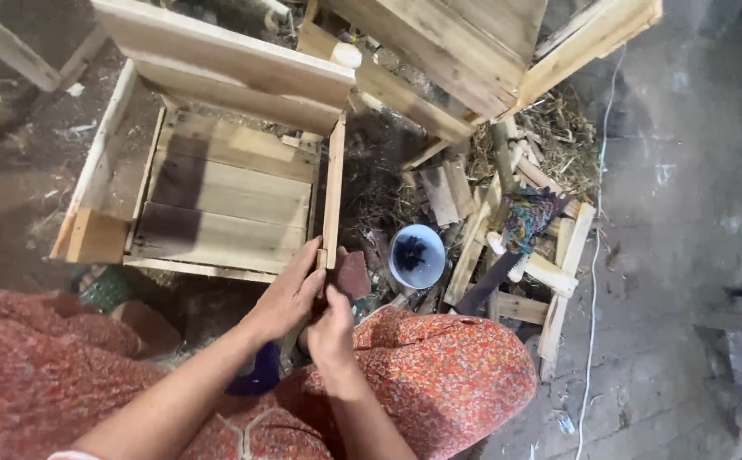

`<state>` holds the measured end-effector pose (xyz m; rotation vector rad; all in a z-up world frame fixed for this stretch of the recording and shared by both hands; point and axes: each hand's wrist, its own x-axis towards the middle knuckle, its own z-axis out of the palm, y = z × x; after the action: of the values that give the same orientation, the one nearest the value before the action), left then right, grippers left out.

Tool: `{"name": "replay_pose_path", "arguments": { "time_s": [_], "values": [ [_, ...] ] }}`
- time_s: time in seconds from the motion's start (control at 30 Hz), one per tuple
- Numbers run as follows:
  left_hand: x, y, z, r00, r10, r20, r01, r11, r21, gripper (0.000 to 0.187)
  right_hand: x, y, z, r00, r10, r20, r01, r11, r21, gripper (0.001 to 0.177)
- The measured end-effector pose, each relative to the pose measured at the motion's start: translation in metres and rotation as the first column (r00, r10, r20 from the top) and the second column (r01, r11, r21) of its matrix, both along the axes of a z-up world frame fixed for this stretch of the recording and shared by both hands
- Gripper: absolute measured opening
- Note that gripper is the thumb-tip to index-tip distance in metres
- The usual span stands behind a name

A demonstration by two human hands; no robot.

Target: The person sands the interior surfaces of a small wooden box using a sanding block. They repeatedly rub the block along the bottom and side panels of the box, which is held in their lap or between their legs. The person adjusts the box's position multiple times to reach different areas.

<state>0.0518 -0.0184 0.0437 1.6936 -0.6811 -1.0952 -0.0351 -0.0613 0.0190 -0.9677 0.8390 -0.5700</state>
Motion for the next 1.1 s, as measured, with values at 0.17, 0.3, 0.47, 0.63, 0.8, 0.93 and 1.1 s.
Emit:
{"name": "replay_pose_path", "arguments": {
  "time_s": [0.17,0.3,0.47,0.63,0.8,0.93,1.1],
  "values": [
    [0.003,0.002,-0.008,0.997,-0.032,0.064,0.032,0.999,0.004,0.071,-0.022,0.002,-0.078,0.35,-0.076,-0.934,-0.646,0.702,-0.299,0.026],
    [0.002,0.004,-0.016,0.993,-0.042,0.11,0.044,0.999,-0.023,0.072,-0.009,-0.001,-0.011,0.73,0.134,-0.67,-0.2,0.979,-0.022,0.051],
    [0.008,0.003,0.011,0.996,-0.033,0.085,0.032,0.999,0.014,0.071,-0.024,0.008,-0.002,0.92,-0.034,-0.391,-0.324,0.496,-0.806,0.058],
    [0.008,-0.016,0.003,0.998,0.001,0.07,-0.009,0.994,0.105,0.08,-0.03,0.003,-0.024,0.897,-0.016,-0.442,-0.368,0.527,-0.766,0.042],
    [0.01,-0.017,0.006,0.999,0.045,0.003,-0.045,0.981,0.19,0.088,-0.04,-0.033,-0.052,0.887,-0.1,-0.45,-0.244,0.727,-0.642,0.036],
    [0.019,0.009,0.02,0.996,0.065,0.068,-0.076,0.982,0.172,0.087,-0.016,-0.063,-0.035,0.868,-0.325,-0.374,-0.073,0.662,-0.746,0.028],
    [0.017,0.024,0.006,0.996,-0.033,0.082,0.015,0.977,0.214,0.09,0.063,-0.046,-0.012,0.975,-0.12,-0.188,-0.073,0.626,-0.777,0.025]
  ]
}}
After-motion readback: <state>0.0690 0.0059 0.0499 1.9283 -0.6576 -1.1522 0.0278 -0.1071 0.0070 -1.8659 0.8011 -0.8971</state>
